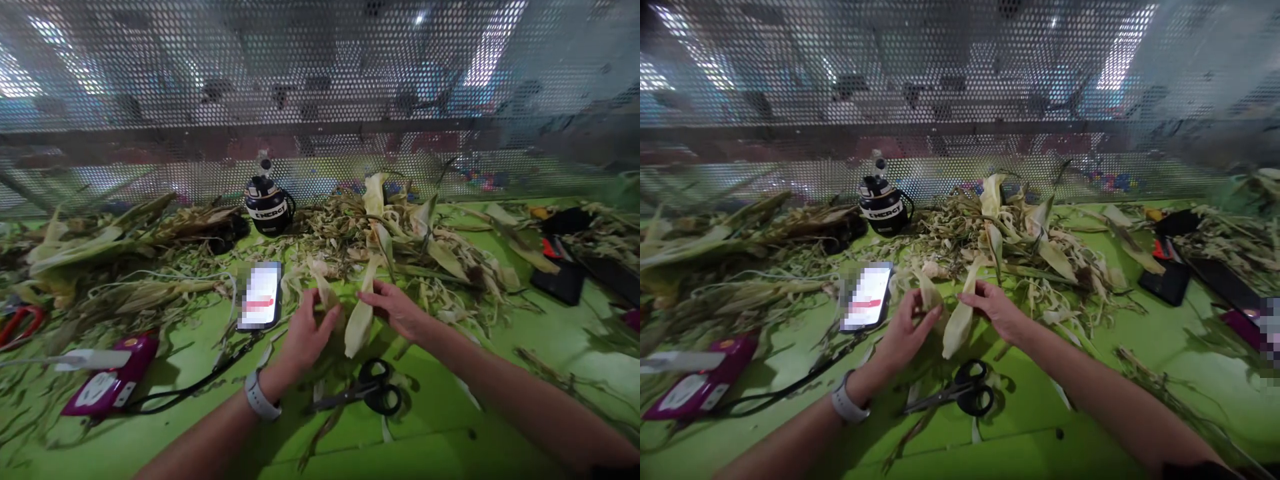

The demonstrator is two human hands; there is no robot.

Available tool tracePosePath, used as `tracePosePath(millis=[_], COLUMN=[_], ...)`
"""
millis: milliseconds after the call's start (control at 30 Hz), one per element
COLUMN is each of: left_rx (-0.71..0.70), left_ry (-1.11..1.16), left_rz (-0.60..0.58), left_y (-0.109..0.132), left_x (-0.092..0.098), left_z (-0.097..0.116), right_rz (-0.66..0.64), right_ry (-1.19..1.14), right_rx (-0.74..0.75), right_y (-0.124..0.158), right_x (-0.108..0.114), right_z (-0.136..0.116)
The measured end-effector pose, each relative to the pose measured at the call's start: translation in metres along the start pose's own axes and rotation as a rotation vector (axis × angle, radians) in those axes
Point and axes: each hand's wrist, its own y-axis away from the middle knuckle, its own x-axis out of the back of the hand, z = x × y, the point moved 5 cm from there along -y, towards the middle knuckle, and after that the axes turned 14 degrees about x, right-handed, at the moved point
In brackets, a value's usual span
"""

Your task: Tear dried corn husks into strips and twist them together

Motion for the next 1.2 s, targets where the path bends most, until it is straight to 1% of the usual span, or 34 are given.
tracePosePath(millis=[33,67,100,133,167,233,333,400,500,533,567,600,633,700,733,767,833,900,967,1067,1133,1200], left_rx=[-0.116,-0.22,-0.293,-0.343,-0.374,-0.365,-0.224,-0.065,0.217,0.289,0.332,0.332,0.303,0.159,0.114,0.066,-0.08,-0.241,-0.347,-0.406,-0.438,-0.452], left_ry=[-0.11,-0.202,-0.264,-0.301,-0.308,-0.298,-0.205,-0.017,0.389,0.49,0.547,0.551,0.519,0.366,0.314,0.246,0.003,-0.22,-0.34,-0.43,-0.458,-0.47], left_rz=[0.107,0.182,0.204,0.17,0.112,0.037,0.045,0.031,-0.119,-0.166,-0.191,-0.179,-0.15,-0.027,-0.006,0.003,0.001,0.011,0.002,-0.035,-0.008,0.046], left_y=[0.004,0.009,0.013,0.017,0.02,0.024,0.019,0.012,0.0,-0.004,-0.007,-0.011,-0.014,-0.018,-0.019,-0.018,-0.012,-0.002,0.009,0.02,0.022,0.022], left_x=[0.005,0.008,0.008,0.006,0.003,-0.003,-0.003,0.001,0.001,0.001,0.001,0.003,0.006,0.014,0.016,0.017,0.016,0.012,0.007,-0.001,-0.003,-0.002], left_z=[0.007,0.013,0.018,0.022,0.024,0.026,0.021,0.015,0.003,-0.001,-0.004,-0.006,-0.008,-0.007,-0.007,-0.005,0.004,0.015,0.023,0.025,0.024,0.023], right_rz=[-0.007,-0.023,-0.043,-0.064,-0.086,-0.121,-0.123,-0.1,-0.041,-0.017,0.002,0.014,0.014,-0.017,-0.04,-0.063,-0.084,-0.078,-0.065,-0.06,-0.059,-0.068], right_ry=[-0.01,-0.021,-0.029,-0.036,-0.04,-0.045,-0.049,-0.05,-0.048,-0.048,-0.05,-0.051,-0.051,-0.044,-0.039,-0.033,-0.022,-0.009,0.002,0.009,0.012,0.018], right_rx=[-0.015,-0.018,-0.011,0.001,0.011,0.017,-0.009,-0.019,-0.033,-0.039,-0.046,-0.053,-0.059,-0.074,-0.082,-0.09,-0.083,-0.049,-0.013,0.011,0.031,0.062], right_y=[0.0,0.001,0.002,0.004,0.007,0.011,0.015,0.015,0.014,0.014,0.014,0.014,0.014,0.015,0.015,0.015,0.014,0.013,0.012,0.013,0.014,0.016], right_x=[0.0,-0.001,-0.003,-0.005,-0.008,-0.013,-0.017,-0.017,-0.014,-0.012,-0.011,-0.01,-0.009,-0.01,-0.01,-0.01,-0.01,-0.008,-0.007,-0.01,-0.012,-0.015], right_z=[0.0,0.0,0.0,-0.001,-0.001,0.0,0.001,0.0,-0.001,-0.002,-0.001,-0.001,0.0,0.002,0.003,0.005,0.006,0.005,0.002,0.0,-0.002,-0.004])
